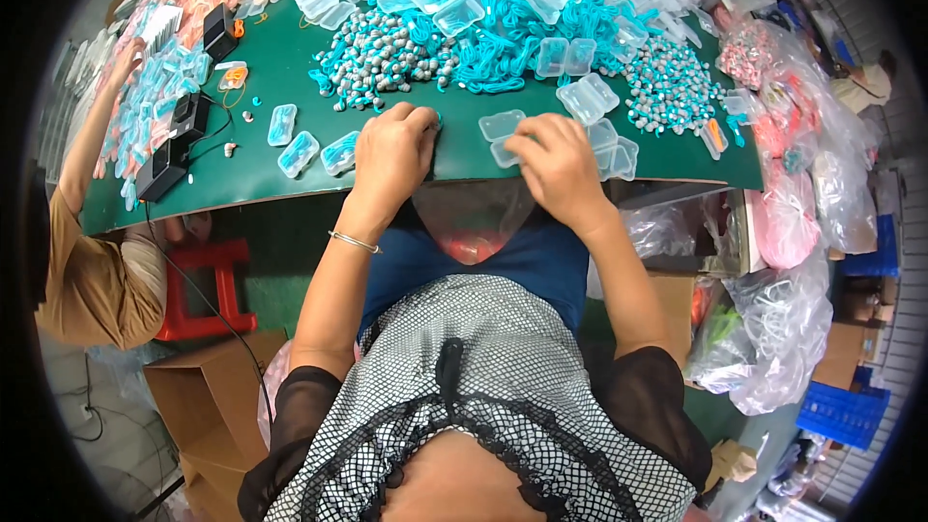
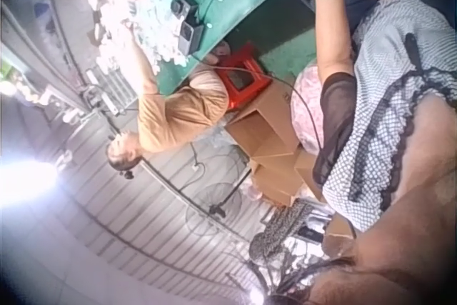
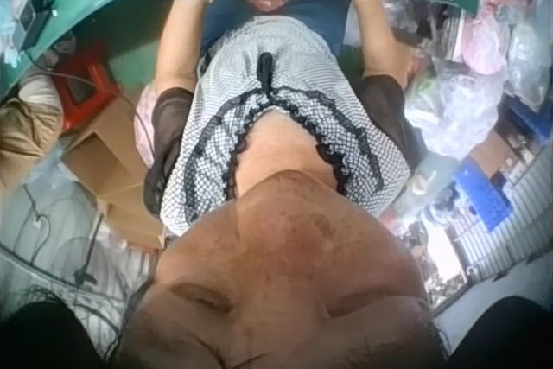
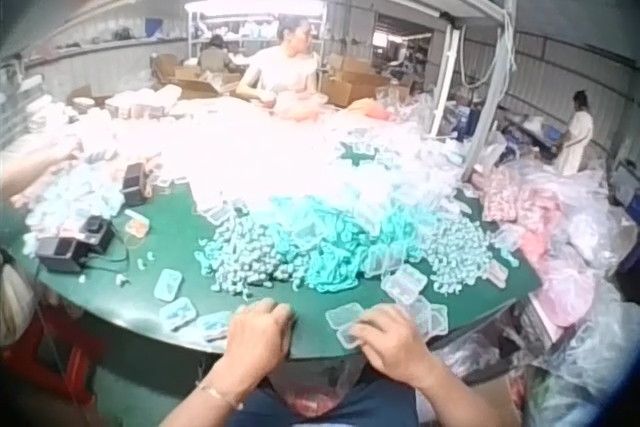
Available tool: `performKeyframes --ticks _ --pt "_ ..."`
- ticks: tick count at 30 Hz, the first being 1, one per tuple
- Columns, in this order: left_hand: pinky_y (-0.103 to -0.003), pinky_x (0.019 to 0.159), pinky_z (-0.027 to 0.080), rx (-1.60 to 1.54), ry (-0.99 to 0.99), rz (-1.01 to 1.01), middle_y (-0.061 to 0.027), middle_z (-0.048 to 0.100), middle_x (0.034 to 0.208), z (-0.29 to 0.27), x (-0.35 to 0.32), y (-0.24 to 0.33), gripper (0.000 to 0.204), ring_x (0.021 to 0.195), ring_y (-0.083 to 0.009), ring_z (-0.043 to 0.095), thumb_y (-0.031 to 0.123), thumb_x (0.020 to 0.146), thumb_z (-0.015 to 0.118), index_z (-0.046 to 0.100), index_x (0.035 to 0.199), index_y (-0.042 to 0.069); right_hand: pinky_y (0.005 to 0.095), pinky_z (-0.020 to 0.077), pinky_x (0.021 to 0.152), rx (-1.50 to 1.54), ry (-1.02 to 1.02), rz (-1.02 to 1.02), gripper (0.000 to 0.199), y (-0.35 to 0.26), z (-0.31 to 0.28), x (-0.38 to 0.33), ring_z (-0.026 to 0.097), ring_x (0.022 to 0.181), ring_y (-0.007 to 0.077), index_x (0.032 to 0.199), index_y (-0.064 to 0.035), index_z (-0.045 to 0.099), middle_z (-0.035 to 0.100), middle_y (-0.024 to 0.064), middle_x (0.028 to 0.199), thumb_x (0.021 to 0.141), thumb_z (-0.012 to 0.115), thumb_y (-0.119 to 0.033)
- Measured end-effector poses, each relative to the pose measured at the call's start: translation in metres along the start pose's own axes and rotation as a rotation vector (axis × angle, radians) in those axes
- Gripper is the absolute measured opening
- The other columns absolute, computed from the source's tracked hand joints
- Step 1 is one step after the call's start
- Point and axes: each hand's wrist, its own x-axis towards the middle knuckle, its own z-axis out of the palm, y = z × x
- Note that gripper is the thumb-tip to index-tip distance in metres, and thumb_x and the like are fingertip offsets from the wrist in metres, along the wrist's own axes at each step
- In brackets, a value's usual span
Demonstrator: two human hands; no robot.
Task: Sorting small blue and green items and putting them into small plastic boxes on a workbench.
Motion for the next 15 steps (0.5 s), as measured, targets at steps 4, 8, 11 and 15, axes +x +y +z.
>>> performKeyframes --ticks 4,8,11,15 --pt "-0.045 0.069 0.049 -0.028 0.044 0.009 -0.0115 0.062 0.083 -0.001 -0.003 0.003 0.010 0.076 -0.0336 0.063 0.011 0.082 0.071 0.068 0.091 0.007 0.0425 0.0427 0.094 0.043 -0.063 -0.011 0.037 -0.015 -0.006 0.003 0.058 0.109 0.0315 0.111 -0.0072 0.065 0.063 0.0109 0.109 0.075 0.061 0.001" --pt "-0.044 0.069 0.051 -0.100 -0.009 -0.059 -0.0111 0.064 0.088 0.001 -0.005 0.002 0.012 0.079 -0.0326 0.064 0.011 0.081 0.072 0.069 0.092 0.006 0.0442 0.0420 0.097 0.038 -0.076 0.067 0.037 0.002 -0.011 0.006 0.057 0.114 0.0321 0.113 -0.0058 0.065 0.063 0.0112 0.116 0.078 0.060 0.004" --pt "-0.043 0.070 0.051 -0.134 -0.058 -0.107 -0.0108 0.064 0.091 -0.003 -0.007 0.000 0.013 0.081 -0.0322 0.065 0.010 0.081 0.071 0.069 0.094 0.006 0.0436 0.0421 0.096 -0.078 -0.091 -0.017 0.033 0.005 -0.009 0.018 0.056 0.117 0.0319 0.112 -0.0058 0.066 0.063 0.0101 0.118 0.081 0.059 0.004" --pt "-0.046 0.074 0.052 -0.210 -0.042 -0.098 -0.0133 0.063 0.088 -0.006 -0.008 0.006 0.013 0.084 -0.0350 0.064 0.011 0.080 0.069 0.070 0.091 0.004 0.0437 0.0422 0.097 -0.139 -0.174 -0.068 0.022 0.014 -0.006 0.022 0.056 0.119 0.0311 0.103 -0.0062 0.066 0.064 0.0080 0.120 0.082 0.063 0.000"
